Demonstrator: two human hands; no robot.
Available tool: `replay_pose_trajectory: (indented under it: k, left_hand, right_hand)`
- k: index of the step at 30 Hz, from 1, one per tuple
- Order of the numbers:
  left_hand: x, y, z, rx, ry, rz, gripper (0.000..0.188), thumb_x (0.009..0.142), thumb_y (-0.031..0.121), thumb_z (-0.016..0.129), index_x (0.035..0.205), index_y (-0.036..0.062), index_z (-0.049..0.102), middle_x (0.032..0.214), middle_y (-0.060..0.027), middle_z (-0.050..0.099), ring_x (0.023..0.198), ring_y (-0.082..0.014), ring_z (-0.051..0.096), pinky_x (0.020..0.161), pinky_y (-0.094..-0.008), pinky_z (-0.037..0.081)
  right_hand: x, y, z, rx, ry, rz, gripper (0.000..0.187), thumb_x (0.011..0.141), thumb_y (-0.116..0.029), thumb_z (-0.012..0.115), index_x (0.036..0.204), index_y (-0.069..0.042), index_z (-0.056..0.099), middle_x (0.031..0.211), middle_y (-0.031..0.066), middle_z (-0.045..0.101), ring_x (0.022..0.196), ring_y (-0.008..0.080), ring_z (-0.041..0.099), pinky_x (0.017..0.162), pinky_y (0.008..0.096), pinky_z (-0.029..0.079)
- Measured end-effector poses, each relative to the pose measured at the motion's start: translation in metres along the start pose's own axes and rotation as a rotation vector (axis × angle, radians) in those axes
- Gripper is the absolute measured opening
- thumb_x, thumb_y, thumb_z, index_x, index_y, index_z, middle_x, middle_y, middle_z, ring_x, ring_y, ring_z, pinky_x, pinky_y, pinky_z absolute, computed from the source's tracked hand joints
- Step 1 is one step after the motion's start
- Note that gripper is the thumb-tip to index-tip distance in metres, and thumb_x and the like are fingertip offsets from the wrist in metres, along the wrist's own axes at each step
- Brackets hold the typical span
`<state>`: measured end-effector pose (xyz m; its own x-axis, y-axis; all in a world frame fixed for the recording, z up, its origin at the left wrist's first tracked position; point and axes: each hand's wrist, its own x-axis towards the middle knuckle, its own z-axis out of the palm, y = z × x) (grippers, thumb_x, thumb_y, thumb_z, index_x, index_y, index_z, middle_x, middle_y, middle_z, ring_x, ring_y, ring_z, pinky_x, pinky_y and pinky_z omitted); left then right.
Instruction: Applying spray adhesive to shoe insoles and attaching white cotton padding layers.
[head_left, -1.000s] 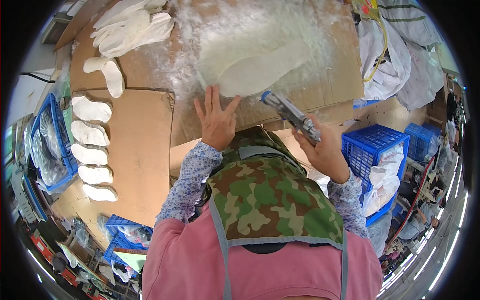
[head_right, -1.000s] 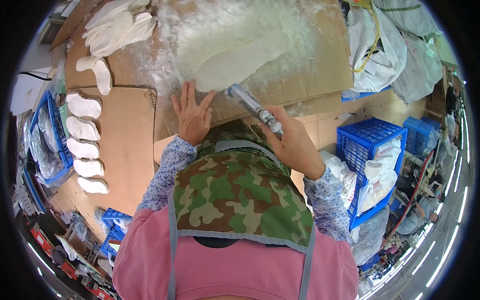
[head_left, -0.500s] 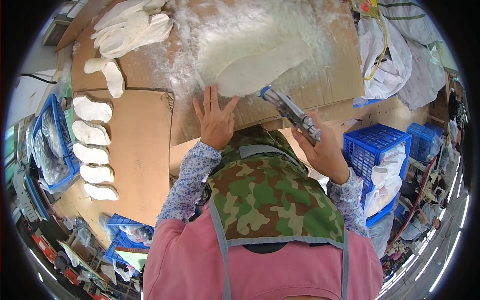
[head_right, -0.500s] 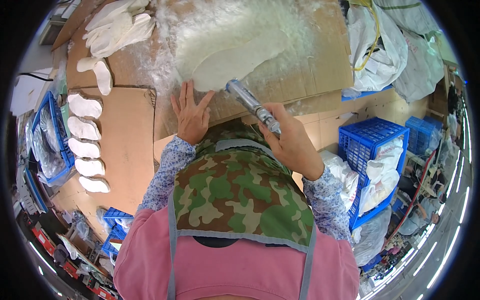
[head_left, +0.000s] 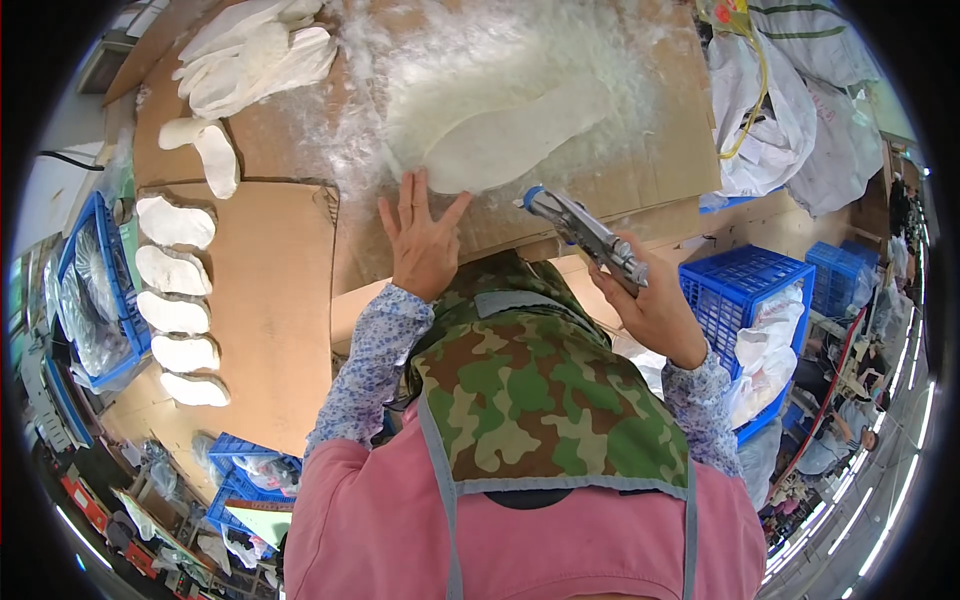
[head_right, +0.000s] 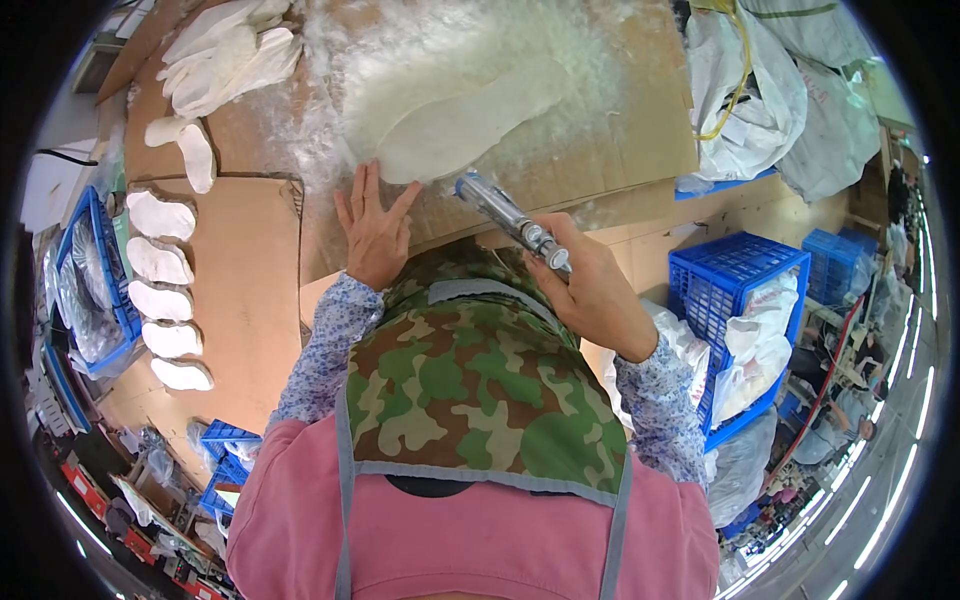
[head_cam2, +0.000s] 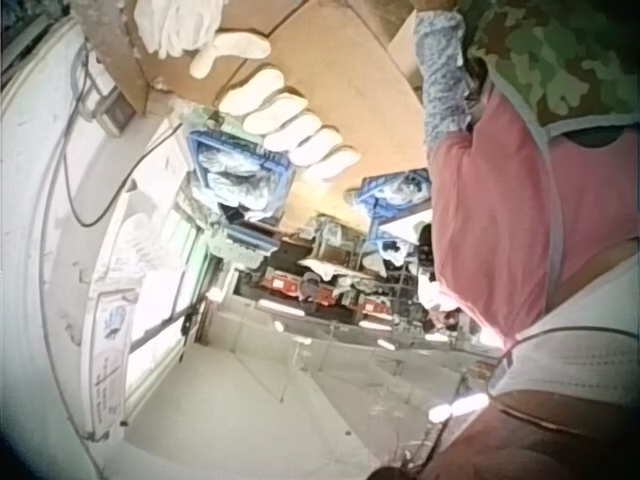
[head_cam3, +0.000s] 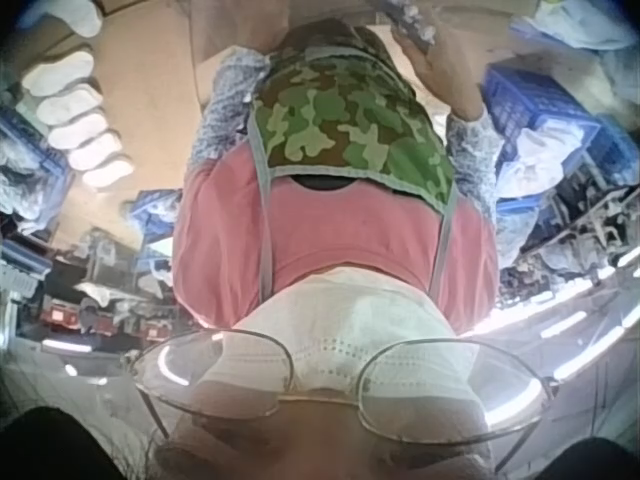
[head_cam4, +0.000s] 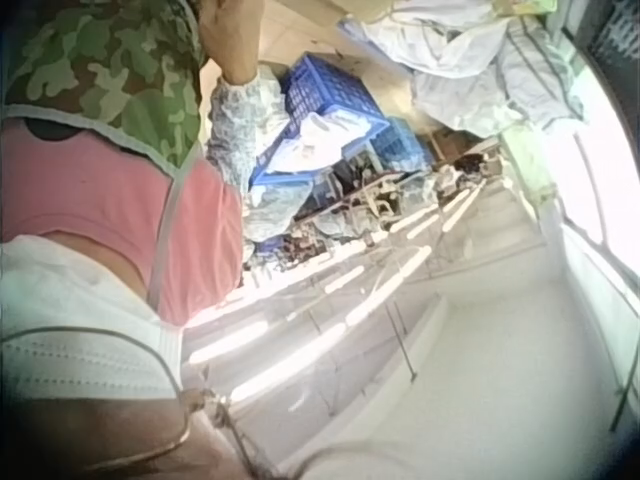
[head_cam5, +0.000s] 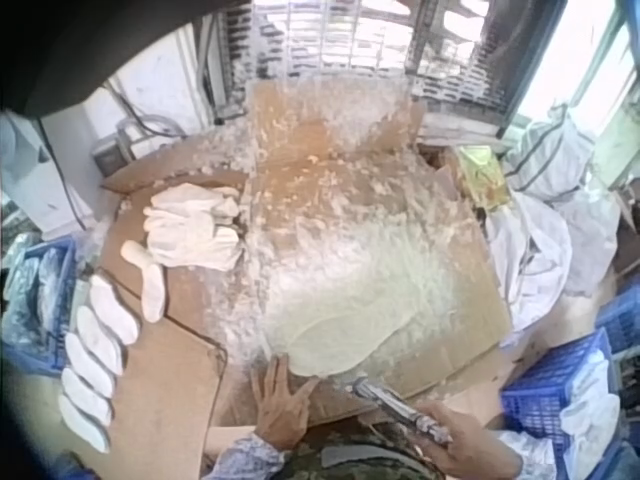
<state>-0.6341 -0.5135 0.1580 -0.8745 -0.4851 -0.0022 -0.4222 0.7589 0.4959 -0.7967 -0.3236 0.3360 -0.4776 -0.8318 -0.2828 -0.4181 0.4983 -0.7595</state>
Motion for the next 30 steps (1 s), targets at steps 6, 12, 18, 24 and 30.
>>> replay_pose_trajectory:
  k: [6, 12, 18, 24, 30]
  left_hand:
    - [0.000, 0.000, 0.000, 0.000, 0.013, 0.001, 0.055, 0.083, 0.005, 0.056, 0.134, 0.0243, 0.057, 0.157, -0.0213, 0.019, 0.147, -0.0382, 0.013, 0.113, -0.0633, 0.008]
    - [-0.001, -0.002, 0.000, -0.005, 0.024, 0.007, 0.056, 0.081, 0.004, 0.055, 0.133, 0.0248, 0.058, 0.157, -0.0210, 0.019, 0.147, -0.0379, 0.014, 0.114, -0.0624, 0.008]
    - [-0.002, -0.004, -0.002, -0.014, 0.022, 0.011, 0.059, 0.080, 0.001, 0.056, 0.134, 0.0252, 0.056, 0.155, -0.0230, 0.020, 0.146, -0.0395, 0.013, 0.113, -0.0638, 0.008]
    - [0.000, -0.003, -0.002, -0.015, 0.041, 0.003, 0.049, 0.084, 0.005, 0.054, 0.129, 0.0223, 0.061, 0.156, -0.0209, 0.022, 0.146, -0.0384, 0.017, 0.114, -0.0602, 0.009]
    - [0.001, -0.002, -0.004, 0.002, 0.029, -0.003, 0.049, 0.084, 0.005, 0.053, 0.129, 0.0217, 0.061, 0.155, -0.0210, 0.023, 0.145, -0.0384, 0.017, 0.115, -0.0596, 0.009]
  right_hand:
    - [-0.004, 0.015, -0.008, 0.001, 0.055, 0.063, 0.025, 0.091, -0.007, 0.061, 0.114, -0.001, 0.053, 0.085, 0.0196, 0.064, 0.076, 0.0357, 0.062, 0.067, 0.0381, 0.048]
    - [-0.004, 0.025, -0.015, -0.015, 0.115, 0.088, 0.023, 0.091, -0.009, 0.062, 0.112, -0.002, 0.054, 0.079, 0.0180, 0.063, 0.070, 0.0335, 0.062, 0.062, 0.0386, 0.046]
    - [-0.007, 0.029, -0.021, -0.145, 0.155, 0.194, 0.024, 0.090, -0.010, 0.063, 0.111, -0.002, 0.054, 0.077, 0.0185, 0.062, 0.068, 0.0325, 0.060, 0.060, 0.0390, 0.045]
    - [-0.013, 0.022, -0.010, -0.002, 0.103, 0.131, 0.026, 0.090, -0.009, 0.063, 0.112, -0.001, 0.053, 0.086, 0.0217, 0.063, 0.076, 0.0379, 0.061, 0.066, 0.0412, 0.047]
    - [-0.002, 0.012, 0.001, 0.101, 0.023, 0.015, 0.029, 0.089, -0.006, 0.062, 0.116, -0.003, 0.051, 0.092, 0.0233, 0.063, 0.085, 0.0426, 0.062, 0.073, 0.0421, 0.048]
